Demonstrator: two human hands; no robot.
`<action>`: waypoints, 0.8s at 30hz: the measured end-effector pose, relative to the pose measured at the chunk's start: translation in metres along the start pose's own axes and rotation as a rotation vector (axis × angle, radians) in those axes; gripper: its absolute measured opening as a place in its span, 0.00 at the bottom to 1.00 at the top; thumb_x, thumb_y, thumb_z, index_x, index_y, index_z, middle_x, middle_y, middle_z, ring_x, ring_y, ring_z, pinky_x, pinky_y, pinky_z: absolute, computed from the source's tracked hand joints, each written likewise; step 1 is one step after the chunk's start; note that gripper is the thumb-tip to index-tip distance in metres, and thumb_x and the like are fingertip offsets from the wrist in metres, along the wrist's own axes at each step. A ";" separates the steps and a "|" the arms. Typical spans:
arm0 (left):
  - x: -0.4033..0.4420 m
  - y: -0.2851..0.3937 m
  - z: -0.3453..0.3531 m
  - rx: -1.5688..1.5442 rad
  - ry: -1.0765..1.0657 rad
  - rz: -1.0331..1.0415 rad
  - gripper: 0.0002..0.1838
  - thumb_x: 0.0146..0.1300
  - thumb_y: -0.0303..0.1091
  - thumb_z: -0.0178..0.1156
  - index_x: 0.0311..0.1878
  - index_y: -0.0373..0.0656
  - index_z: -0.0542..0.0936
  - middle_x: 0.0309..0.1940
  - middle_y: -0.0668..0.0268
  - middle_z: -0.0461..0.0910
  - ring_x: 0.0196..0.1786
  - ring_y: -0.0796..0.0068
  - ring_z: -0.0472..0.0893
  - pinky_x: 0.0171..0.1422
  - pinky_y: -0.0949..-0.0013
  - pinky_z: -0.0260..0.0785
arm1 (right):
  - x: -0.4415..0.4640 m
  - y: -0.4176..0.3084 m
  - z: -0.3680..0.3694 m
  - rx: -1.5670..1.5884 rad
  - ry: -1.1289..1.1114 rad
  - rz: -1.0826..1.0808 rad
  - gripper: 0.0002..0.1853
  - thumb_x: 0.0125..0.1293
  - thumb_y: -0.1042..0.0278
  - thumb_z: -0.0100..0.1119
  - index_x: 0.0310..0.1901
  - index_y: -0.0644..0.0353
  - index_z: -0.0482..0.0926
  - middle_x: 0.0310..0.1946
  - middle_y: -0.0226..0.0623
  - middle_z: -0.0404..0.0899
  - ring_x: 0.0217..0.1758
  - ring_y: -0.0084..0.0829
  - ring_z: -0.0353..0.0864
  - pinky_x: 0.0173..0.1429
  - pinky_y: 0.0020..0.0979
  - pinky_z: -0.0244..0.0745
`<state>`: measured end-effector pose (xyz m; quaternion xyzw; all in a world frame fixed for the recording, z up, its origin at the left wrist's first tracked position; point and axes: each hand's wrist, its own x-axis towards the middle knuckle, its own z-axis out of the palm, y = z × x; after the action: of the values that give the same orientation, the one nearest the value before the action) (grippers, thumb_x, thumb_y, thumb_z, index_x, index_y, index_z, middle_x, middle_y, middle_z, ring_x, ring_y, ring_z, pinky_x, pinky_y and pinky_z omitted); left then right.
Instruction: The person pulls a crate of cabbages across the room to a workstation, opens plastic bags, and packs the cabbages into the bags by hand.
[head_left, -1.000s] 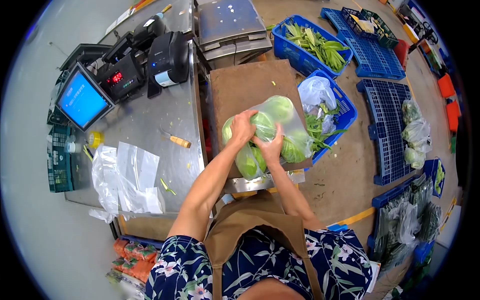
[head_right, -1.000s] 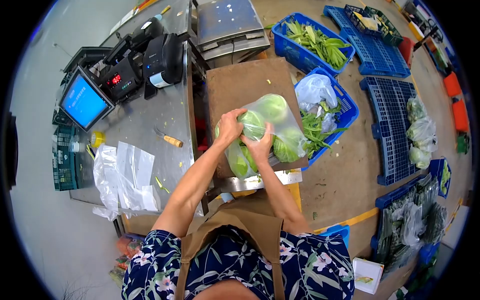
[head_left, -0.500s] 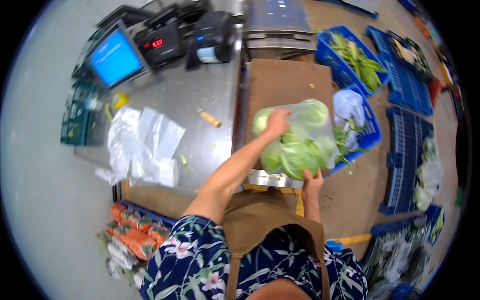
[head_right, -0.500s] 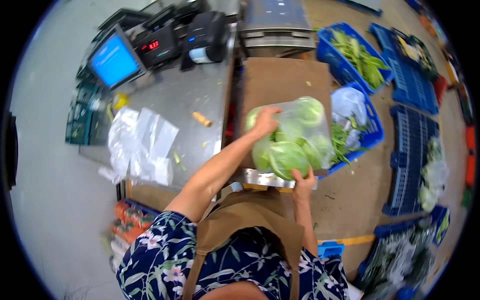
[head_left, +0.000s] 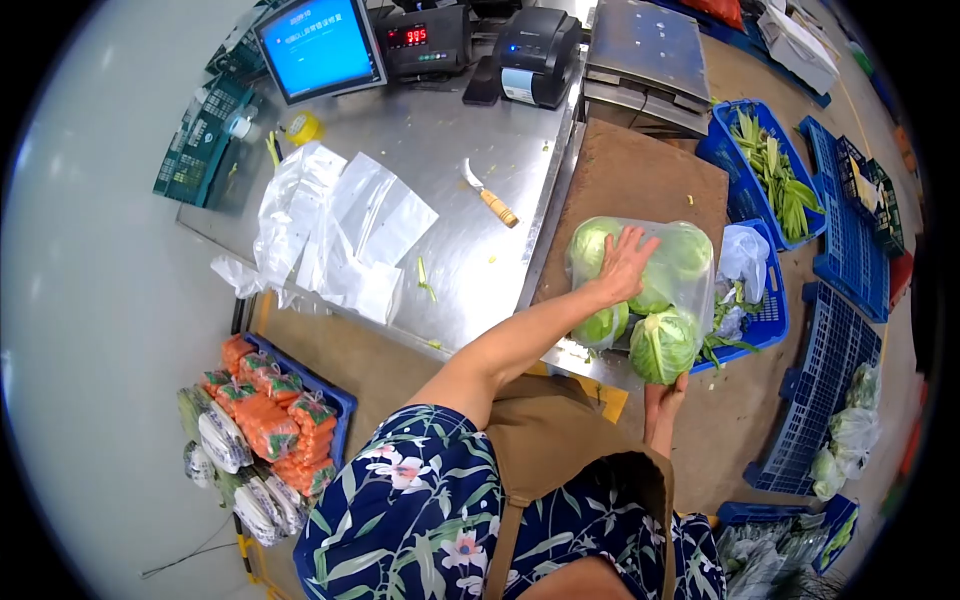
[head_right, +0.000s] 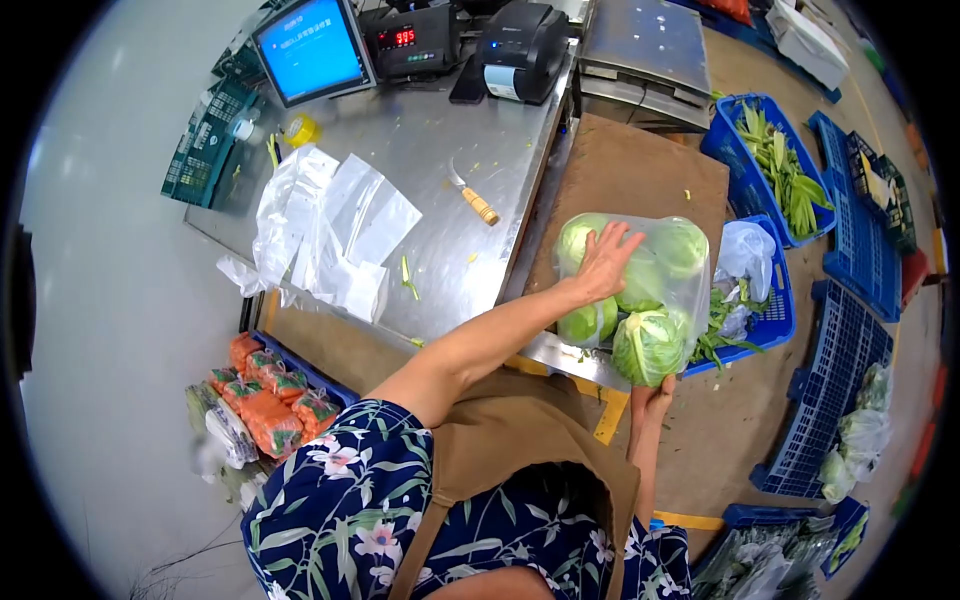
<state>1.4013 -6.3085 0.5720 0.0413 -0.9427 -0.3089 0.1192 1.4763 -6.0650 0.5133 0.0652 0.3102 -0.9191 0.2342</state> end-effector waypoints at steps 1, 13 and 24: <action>-0.002 -0.003 0.000 -0.013 0.003 -0.004 0.37 0.39 0.21 0.60 0.59 0.46 0.66 0.57 0.52 0.62 0.65 0.50 0.58 0.62 0.41 0.52 | 0.002 0.001 0.001 0.009 -0.016 -0.004 0.44 0.50 0.49 0.68 0.66 0.56 0.59 0.66 0.34 0.61 0.69 0.38 0.59 0.72 0.45 0.52; -0.034 -0.012 -0.031 -0.119 -0.040 -0.051 0.37 0.43 0.28 0.66 0.61 0.46 0.65 0.58 0.51 0.60 0.64 0.50 0.58 0.63 0.48 0.53 | 0.009 -0.003 0.011 0.056 -0.045 0.003 0.43 0.47 0.52 0.70 0.64 0.56 0.62 0.65 0.36 0.62 0.68 0.40 0.59 0.72 0.46 0.51; -0.081 -0.015 -0.016 -0.120 0.089 -0.312 0.23 0.49 0.38 0.67 0.43 0.38 0.71 0.44 0.53 0.71 0.48 0.53 0.72 0.50 0.56 0.66 | 0.001 -0.006 -0.014 0.120 0.040 0.113 0.42 0.46 0.56 0.73 0.62 0.63 0.64 0.61 0.38 0.67 0.65 0.38 0.64 0.72 0.43 0.55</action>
<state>1.4840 -6.3177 0.5589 0.1936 -0.8986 -0.3771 0.1136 1.4725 -6.0529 0.5051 0.1151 0.2550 -0.9198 0.2752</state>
